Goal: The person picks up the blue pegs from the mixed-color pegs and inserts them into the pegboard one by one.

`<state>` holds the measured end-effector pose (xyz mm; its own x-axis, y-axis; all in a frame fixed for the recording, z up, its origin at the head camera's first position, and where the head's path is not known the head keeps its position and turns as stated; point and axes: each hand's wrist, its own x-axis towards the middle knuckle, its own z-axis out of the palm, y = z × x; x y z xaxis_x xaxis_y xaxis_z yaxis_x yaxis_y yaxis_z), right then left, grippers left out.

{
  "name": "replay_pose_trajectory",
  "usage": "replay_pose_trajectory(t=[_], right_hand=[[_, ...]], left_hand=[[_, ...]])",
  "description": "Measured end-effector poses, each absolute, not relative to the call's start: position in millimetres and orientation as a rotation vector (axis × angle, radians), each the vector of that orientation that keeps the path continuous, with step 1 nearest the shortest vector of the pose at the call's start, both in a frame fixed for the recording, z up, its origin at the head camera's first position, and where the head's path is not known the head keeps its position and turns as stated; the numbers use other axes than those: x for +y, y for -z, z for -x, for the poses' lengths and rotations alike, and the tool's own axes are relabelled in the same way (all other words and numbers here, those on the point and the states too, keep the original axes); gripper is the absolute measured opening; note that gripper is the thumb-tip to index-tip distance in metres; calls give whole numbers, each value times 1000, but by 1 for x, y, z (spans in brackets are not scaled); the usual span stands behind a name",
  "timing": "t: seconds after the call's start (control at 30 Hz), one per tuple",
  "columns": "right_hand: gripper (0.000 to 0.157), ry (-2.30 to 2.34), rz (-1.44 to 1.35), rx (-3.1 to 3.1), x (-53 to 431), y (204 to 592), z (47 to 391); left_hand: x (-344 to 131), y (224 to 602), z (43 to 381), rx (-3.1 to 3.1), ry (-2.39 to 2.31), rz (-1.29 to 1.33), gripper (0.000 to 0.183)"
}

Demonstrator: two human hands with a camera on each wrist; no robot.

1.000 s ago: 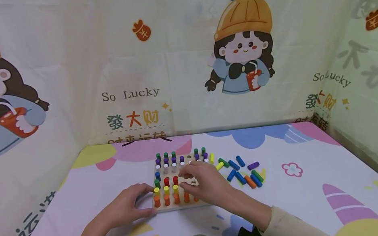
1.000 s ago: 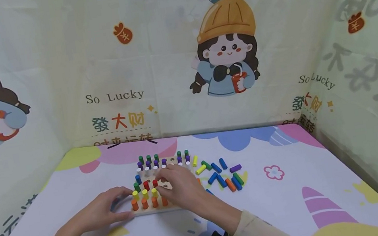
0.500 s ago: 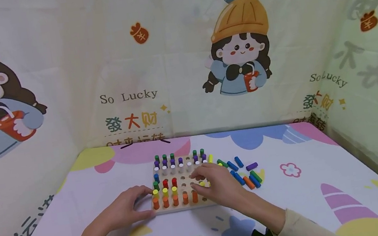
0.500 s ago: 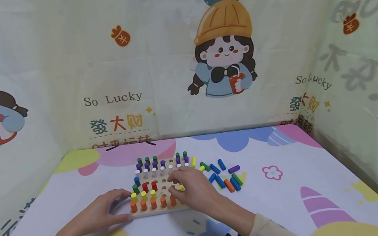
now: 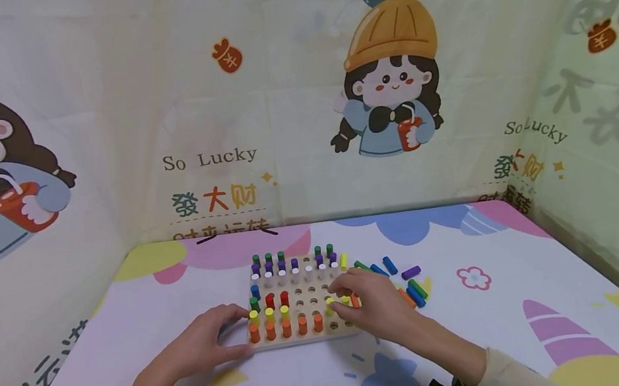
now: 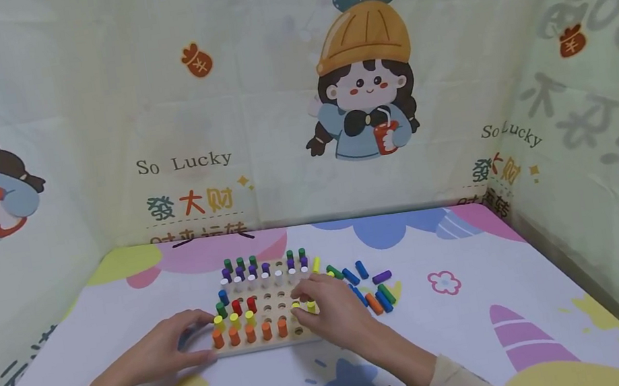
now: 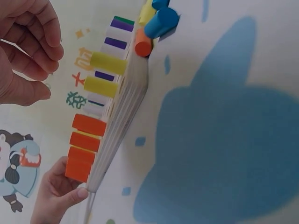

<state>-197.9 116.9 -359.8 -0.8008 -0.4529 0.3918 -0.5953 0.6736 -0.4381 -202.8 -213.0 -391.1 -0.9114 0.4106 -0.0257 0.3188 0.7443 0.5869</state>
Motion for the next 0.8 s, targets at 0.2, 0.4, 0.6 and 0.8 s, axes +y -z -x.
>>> replay_pose_trajectory(t=[0.2, 0.4, 0.6, 0.8], right_hand=[[17, -827, -839, -2622, 129, 362, 195], [18, -821, -783, -2670, 140, 364, 194], [13, -802, -775, -2687, 151, 364, 192], [12, -753, -752, -2719, 158, 367, 189]], left_hand=[[-213, 391, 203, 2787, -900, -580, 58], [-213, 391, 203, 2787, -892, -573, 58], [-213, 391, 203, 2794, -883, -585, 57], [-212, 390, 202, 2786, -892, -572, 57]])
